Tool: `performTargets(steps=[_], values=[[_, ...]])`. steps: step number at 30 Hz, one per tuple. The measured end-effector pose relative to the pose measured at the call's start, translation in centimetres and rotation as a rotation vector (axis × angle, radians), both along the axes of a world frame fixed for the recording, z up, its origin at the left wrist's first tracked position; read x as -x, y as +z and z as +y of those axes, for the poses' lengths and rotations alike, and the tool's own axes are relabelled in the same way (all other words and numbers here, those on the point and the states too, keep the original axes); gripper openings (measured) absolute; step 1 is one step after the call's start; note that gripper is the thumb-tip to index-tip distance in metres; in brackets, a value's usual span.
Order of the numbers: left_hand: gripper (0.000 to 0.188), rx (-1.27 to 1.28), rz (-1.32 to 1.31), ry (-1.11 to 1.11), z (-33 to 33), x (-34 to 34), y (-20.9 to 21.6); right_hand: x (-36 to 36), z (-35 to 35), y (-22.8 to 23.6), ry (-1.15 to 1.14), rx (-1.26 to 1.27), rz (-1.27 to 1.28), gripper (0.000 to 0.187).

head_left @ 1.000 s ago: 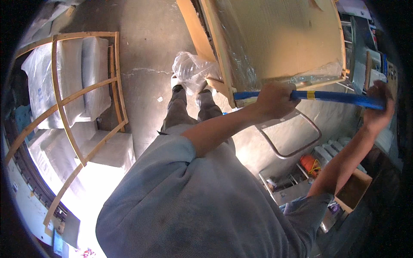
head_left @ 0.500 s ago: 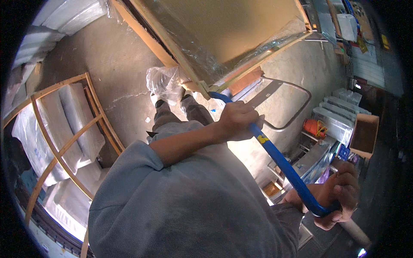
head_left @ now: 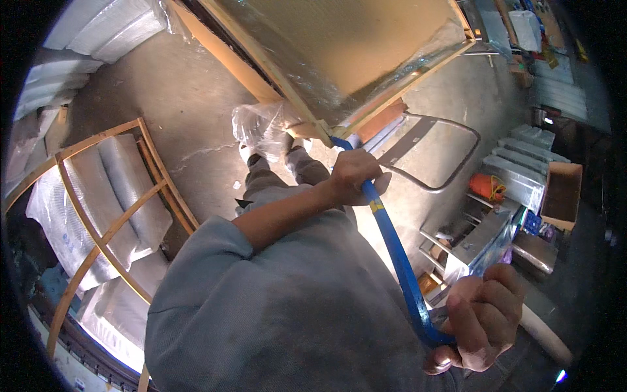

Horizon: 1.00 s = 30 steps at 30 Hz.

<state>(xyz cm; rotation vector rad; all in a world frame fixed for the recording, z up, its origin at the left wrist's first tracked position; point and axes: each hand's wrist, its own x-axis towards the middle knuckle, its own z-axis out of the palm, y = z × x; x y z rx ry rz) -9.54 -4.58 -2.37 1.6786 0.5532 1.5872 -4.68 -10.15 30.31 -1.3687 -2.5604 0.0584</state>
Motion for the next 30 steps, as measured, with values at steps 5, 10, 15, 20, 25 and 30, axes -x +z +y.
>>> performTargets(steps=[5,10,15,20,25,30], values=[[0.023,0.148,-0.104,-0.036,1.1,1.4,0.6,2.2,3.2,0.5,0.101,0.023,-0.029,0.037],[0.027,0.235,0.063,-0.116,2.2,2.5,2.3,0.5,6.6,-0.5,0.109,-0.069,0.186,0.037],[0.030,0.343,0.145,0.006,3.2,-1.7,2.8,-6.1,9.2,-1.6,-0.282,-0.081,0.573,0.029],[0.024,0.386,0.455,0.118,4.4,-6.3,1.6,-16.9,14.7,-4.1,-0.308,0.022,0.802,0.034],[0.023,0.373,0.594,0.171,5.6,-10.2,0.1,-28.0,18.3,-10.7,-0.276,0.162,1.113,0.036],[0.023,0.402,0.684,0.195,4.5,-11.6,-0.2,-30.8,16.9,-13.2,-0.110,-0.229,0.895,0.033]])
